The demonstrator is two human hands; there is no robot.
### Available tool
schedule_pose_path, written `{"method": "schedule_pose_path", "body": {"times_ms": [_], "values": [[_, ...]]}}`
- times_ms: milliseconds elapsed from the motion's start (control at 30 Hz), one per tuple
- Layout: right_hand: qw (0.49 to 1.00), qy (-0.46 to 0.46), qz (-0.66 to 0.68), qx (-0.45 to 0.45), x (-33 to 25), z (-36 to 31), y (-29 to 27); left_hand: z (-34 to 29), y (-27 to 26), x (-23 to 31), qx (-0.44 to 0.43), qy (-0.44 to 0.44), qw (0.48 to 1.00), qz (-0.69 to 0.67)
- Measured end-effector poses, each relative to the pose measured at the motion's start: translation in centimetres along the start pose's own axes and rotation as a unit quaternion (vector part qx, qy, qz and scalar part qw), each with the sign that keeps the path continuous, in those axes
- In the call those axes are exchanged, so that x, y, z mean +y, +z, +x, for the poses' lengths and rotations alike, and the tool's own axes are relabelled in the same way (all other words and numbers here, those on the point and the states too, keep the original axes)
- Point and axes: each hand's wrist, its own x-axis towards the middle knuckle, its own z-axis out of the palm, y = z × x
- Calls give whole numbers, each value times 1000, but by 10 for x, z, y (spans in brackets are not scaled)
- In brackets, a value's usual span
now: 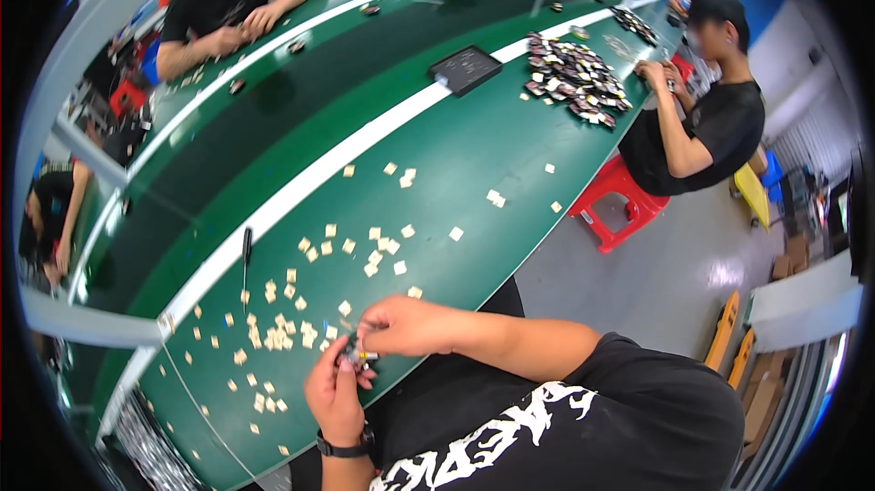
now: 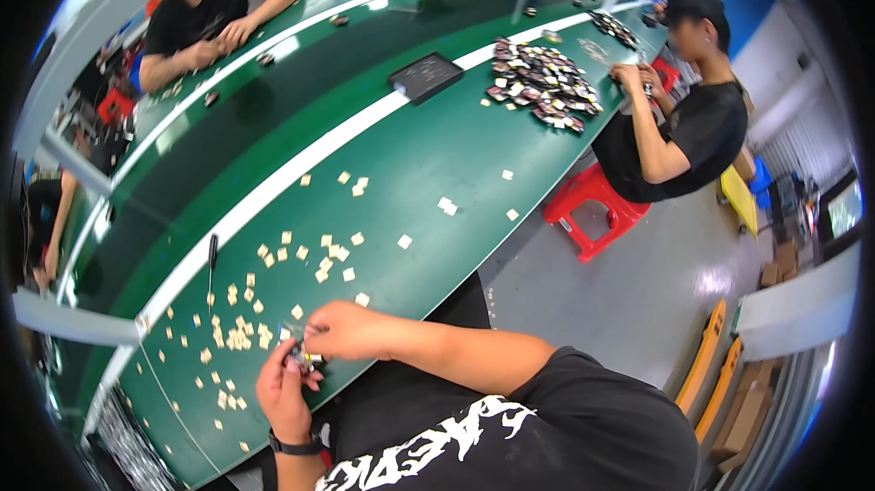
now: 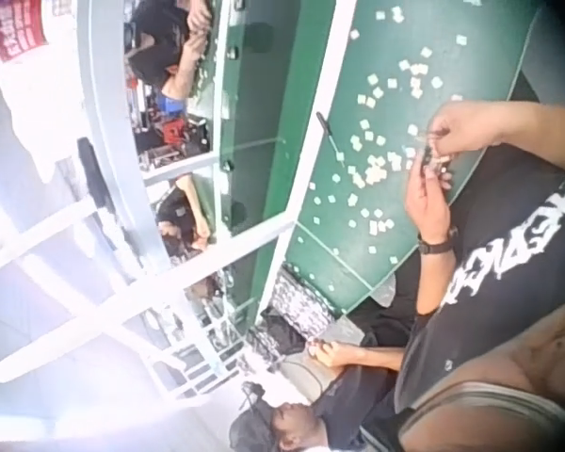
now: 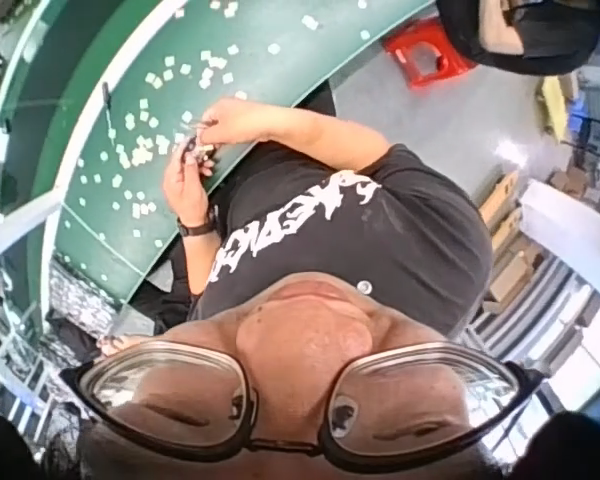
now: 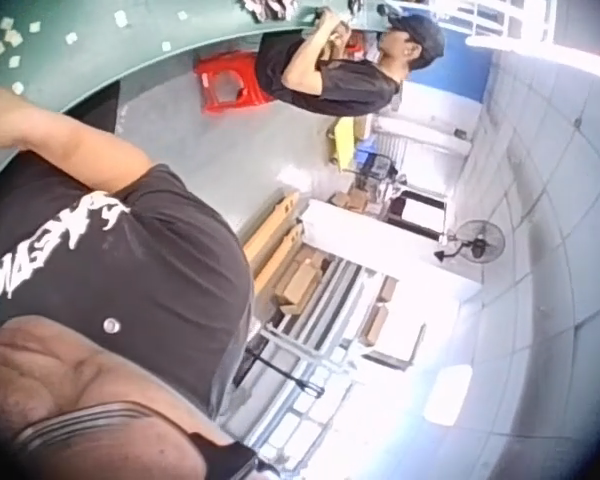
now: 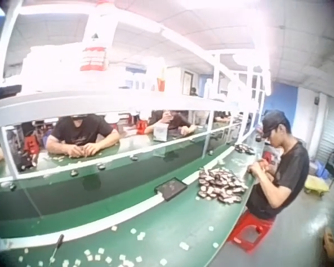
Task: Assemble small electronic components by peeling and applying adhesive stickers to smartwatch casings.
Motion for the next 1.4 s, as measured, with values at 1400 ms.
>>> {"method": "schedule_pose_path", "body": {"times_ms": [1400], "values": [[623,1,-187,760,56,-217,-540,2,48,13,-54,192,896,396]]}}
